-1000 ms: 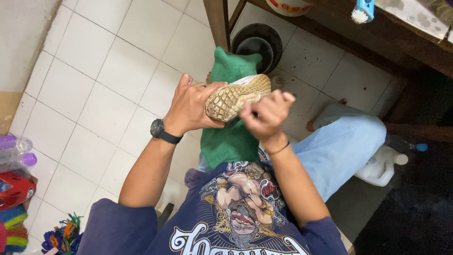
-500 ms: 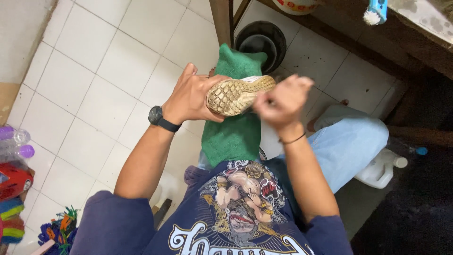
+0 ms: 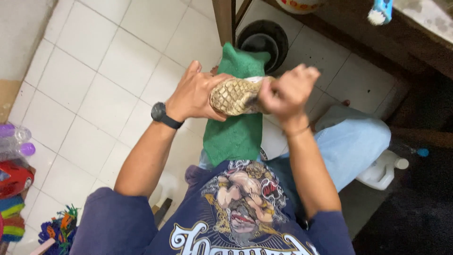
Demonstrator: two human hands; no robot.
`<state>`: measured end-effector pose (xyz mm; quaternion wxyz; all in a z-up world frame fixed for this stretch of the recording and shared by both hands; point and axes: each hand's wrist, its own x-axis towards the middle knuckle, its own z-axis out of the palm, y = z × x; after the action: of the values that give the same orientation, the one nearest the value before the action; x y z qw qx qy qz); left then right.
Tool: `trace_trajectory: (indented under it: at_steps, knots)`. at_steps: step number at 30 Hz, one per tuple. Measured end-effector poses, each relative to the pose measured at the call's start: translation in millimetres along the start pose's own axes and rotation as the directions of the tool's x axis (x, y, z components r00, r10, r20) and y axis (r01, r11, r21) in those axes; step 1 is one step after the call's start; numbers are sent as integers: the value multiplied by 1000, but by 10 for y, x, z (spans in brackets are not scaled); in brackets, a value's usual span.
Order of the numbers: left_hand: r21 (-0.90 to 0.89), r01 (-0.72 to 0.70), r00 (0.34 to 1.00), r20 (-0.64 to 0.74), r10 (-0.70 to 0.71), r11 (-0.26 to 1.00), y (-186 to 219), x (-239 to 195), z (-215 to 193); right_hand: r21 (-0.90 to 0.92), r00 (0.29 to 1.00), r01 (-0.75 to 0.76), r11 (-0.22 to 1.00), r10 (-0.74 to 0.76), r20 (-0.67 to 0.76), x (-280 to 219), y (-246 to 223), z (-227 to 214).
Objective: The person scrubs the sole of a beige sneaker using a purple brush and a smaller black brush. They repeatedly dip the brushes into a yellow container of liquid on a nearby table to clean the textured bottom of the shoe.
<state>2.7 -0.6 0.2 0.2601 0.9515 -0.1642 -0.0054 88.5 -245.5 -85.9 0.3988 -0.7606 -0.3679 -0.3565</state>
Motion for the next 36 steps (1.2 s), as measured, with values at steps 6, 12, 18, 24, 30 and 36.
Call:
trace_trajectory:
  at_steps: [6,12,18,24,30,36]
  knots:
    - [2,4,1000,18,-4,1000,4,-28,14,-26,991,131,991,-131,-9,69,17,46]
    - [-5,-53,999,-6,53,999,5,-5,-17,166,991,135,977,-132,-28,73,-229,108]
    - [-20,42,999,30,-41,999,89,-21,-22,28,999,19,999,-18,-36,44,-289,47]
    - [4,55,998,18,-55,998,103,-65,8,-141,996,-91,986,88,-29,135,-193,-13]
    - [13,45,999,18,-45,999,33,-90,87,26,1000,-22,999,22,-18,146,-350,67]
    - [-12,70,997,-9,-70,997,44,-99,120,0,998,-70,998,70,-8,166,-647,-11]
